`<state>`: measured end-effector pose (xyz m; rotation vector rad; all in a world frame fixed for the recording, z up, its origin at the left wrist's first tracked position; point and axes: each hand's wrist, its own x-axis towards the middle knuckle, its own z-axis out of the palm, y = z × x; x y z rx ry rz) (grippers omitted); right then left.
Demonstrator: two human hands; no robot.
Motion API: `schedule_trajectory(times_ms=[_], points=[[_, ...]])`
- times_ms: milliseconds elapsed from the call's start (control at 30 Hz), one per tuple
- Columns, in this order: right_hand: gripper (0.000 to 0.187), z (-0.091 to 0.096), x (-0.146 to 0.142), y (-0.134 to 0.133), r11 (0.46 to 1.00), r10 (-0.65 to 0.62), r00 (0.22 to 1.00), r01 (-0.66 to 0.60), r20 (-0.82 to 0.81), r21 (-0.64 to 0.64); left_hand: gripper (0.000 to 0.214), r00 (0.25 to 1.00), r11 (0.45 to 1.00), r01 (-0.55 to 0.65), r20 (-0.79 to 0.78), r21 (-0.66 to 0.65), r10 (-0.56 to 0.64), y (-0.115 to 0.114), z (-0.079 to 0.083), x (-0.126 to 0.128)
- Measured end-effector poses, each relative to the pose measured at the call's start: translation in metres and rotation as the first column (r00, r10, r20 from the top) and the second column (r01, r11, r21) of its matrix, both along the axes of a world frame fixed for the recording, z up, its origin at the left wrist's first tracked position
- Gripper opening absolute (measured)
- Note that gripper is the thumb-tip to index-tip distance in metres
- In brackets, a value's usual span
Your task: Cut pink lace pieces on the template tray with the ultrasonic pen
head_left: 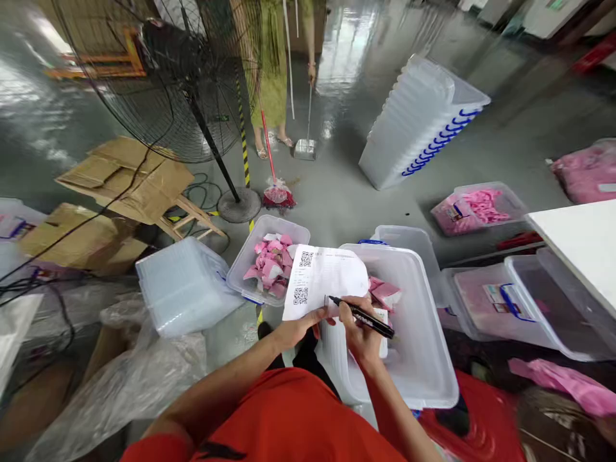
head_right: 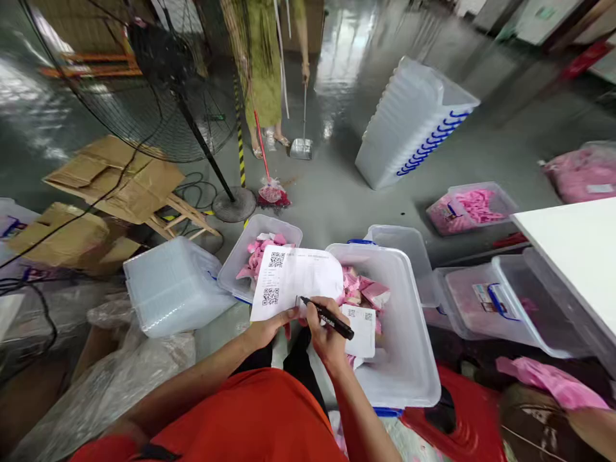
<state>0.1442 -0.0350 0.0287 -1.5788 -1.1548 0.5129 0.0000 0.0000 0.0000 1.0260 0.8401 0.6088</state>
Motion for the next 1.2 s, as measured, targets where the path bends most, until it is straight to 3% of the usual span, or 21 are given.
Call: schedule_trajectory(times_ms=[333, 567, 833, 1000, 1100, 1200], points=[[0.018, -0.004, -0.002, -0.002, 0.999, 0.018, 1.0, -0.018, -0.008, -0.048, 0.052, 0.998, 0.999, -0.04, 0.058, -0.019, 0.041, 0.003, 0.01, 0.004], [0.016, -0.007, -0.003, -0.001, 0.998, 0.033, 0.996, -0.038, -0.08, -0.055, 0.05, 0.994, 0.998, -0.053, 0.094, -0.02, 0.055, 0.006, 0.006, 0.002], [0.017, -0.009, -0.005, 0.002, 0.997, -0.027, 0.963, 0.006, -0.268, -0.078, 0.047, 0.995, 1.0, -0.022, 0.098, -0.019, 0.024, 0.011, 0.008, 0.0], [0.023, -0.005, -0.001, 0.011, 0.989, -0.15, 0.866, 0.139, -0.478, -0.058, 0.043, 0.985, 0.987, -0.097, 0.127, -0.131, 0.114, 0.013, -0.002, -0.006], [0.02, -0.006, 0.012, 0.016, 0.963, -0.243, 0.785, 0.265, -0.569, -0.046, 0.038, 0.957, 0.921, -0.252, 0.063, -0.295, 0.283, 0.016, -0.024, -0.013], [0.029, -0.014, 0.026, 0.015, 0.942, -0.321, 0.712, 0.305, -0.624, -0.136, 0.037, 0.877, 0.765, -0.457, -0.089, -0.454, 0.472, 0.025, -0.061, -0.022]])
